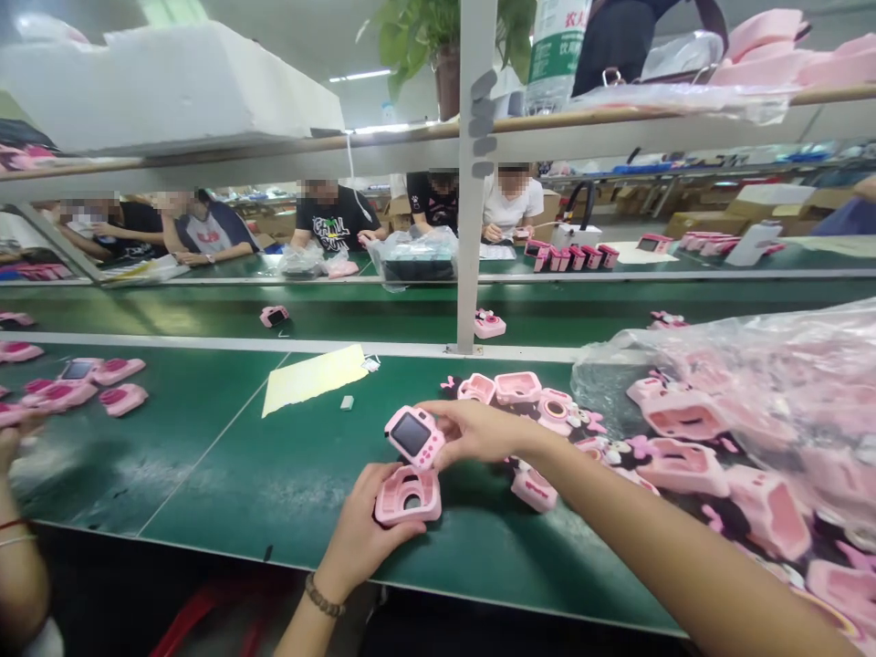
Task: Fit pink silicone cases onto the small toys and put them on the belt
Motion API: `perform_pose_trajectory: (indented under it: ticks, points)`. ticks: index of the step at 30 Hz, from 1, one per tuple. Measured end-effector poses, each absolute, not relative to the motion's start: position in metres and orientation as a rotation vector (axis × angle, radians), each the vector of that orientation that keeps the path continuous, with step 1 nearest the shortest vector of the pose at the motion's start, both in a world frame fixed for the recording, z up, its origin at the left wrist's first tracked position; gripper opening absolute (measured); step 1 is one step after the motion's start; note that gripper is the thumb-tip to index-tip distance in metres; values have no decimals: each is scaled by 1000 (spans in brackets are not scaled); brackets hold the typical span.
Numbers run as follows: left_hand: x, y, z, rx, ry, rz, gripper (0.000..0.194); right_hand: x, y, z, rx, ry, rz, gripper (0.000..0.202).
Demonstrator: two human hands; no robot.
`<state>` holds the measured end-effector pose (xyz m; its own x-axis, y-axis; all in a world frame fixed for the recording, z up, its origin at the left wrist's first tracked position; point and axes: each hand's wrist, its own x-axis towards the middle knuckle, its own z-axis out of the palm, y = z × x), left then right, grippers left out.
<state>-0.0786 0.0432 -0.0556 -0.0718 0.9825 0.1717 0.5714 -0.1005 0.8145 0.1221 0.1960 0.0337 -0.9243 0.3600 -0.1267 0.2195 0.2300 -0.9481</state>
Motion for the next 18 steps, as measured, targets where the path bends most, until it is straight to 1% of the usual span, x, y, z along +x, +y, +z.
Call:
perform_pose_trajectory:
  ticks: [3,5,9,14,18]
  points:
    - [-79,45,-57,1756,1555,1030,63,139,166,27,-576,-2220,2112,74]
    - [-81,46,-60,1761,1520,1037,67,143,155,19,-696,-2182,2229,76]
    - [-86,45,-65,1775,1499,1035,75,142,155,15,-899,-2242,2265,77]
    - [-89,43,-67,1770,1472,1055,74,129,165,30,-915,-2420,2237,74]
    - [-92,42,-70,1763,1421,1081,70,121,161,28,-913,-2344,2300,74]
